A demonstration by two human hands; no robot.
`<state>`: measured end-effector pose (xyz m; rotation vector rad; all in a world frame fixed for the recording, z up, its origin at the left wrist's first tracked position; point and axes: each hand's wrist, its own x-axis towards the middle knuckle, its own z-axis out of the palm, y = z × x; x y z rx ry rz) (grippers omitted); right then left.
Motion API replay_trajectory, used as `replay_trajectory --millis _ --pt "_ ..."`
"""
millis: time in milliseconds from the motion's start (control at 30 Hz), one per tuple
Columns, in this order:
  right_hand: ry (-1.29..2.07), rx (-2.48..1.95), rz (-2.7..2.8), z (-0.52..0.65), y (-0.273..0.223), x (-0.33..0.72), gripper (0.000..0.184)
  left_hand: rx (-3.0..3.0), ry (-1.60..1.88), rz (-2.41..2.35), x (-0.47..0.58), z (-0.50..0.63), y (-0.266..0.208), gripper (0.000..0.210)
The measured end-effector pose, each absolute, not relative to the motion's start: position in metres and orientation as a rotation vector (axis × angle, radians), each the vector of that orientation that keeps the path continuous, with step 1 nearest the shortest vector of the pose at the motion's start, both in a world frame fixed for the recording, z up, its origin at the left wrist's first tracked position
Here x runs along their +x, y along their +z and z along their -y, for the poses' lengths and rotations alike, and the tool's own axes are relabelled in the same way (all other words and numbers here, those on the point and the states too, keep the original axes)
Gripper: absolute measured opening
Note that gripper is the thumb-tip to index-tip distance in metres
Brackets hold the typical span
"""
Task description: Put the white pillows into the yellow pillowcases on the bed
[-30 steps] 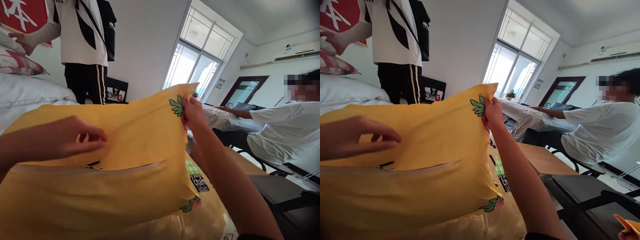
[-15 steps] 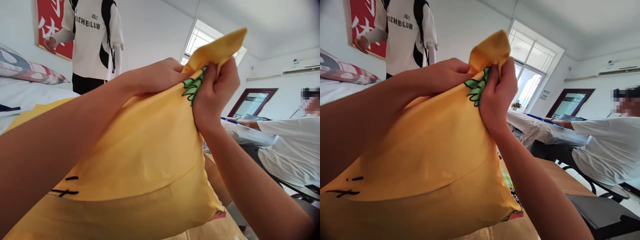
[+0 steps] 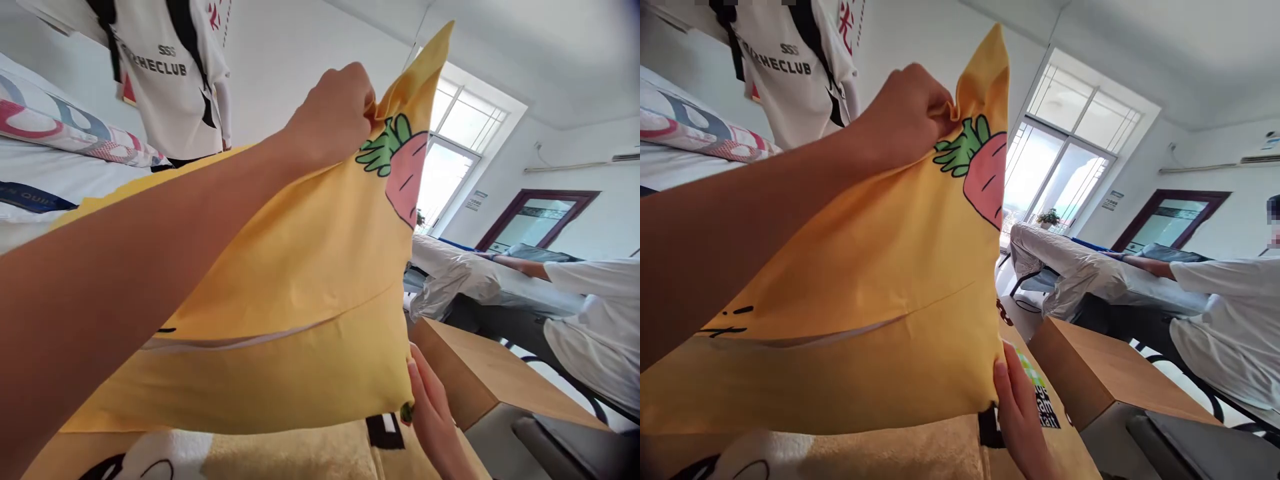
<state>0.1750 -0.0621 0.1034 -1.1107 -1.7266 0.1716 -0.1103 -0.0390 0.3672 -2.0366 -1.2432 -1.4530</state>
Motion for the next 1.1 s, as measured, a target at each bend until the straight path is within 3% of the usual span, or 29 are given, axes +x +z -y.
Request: replay_trajectory --millis 200,333,567,700,800,933,1100 --pt "-0.454 -0.977 1.761 0.059 0.068 0.192 0.04 -2.204 -1.507 1.264 -0.082 0.032 0.356 0.045" --pt "-0.567 -0.897 1.813 0.029 0.048 0.221 0.038 -2.252 -1.554 1.214 -0.074 0.035 0.349 0.052" --pt "-0.277 -1.285 1.574 -0.006 0.013 0.248 0.052 -2.537 -1.378 1.124 -0.06 0.035 0.349 0.048" --pt "0.093 -1.24 1.541 0.001 0.036 0.228 0.059 -2.332 -1.322 1.121 -0.042 0.012 0.349 0.049" --pt "0.336 -1.061 1.613 0.01 0.062 0.195 0.066 -2.348 -1.343 1.194 -0.031 -0.011 0.341 0.034" --pt "0.191 -1.165 1.612 0.003 0.067 0.157 0.047 -2.313 -1.255 1.334 -0.034 -0.033 0.328 0.023" --pt "0.099 -1.408 1.653 -0.036 0.031 0.165 0.051 -2.061 -1.165 1.295 -0.06 -0.014 0.303 0.027"
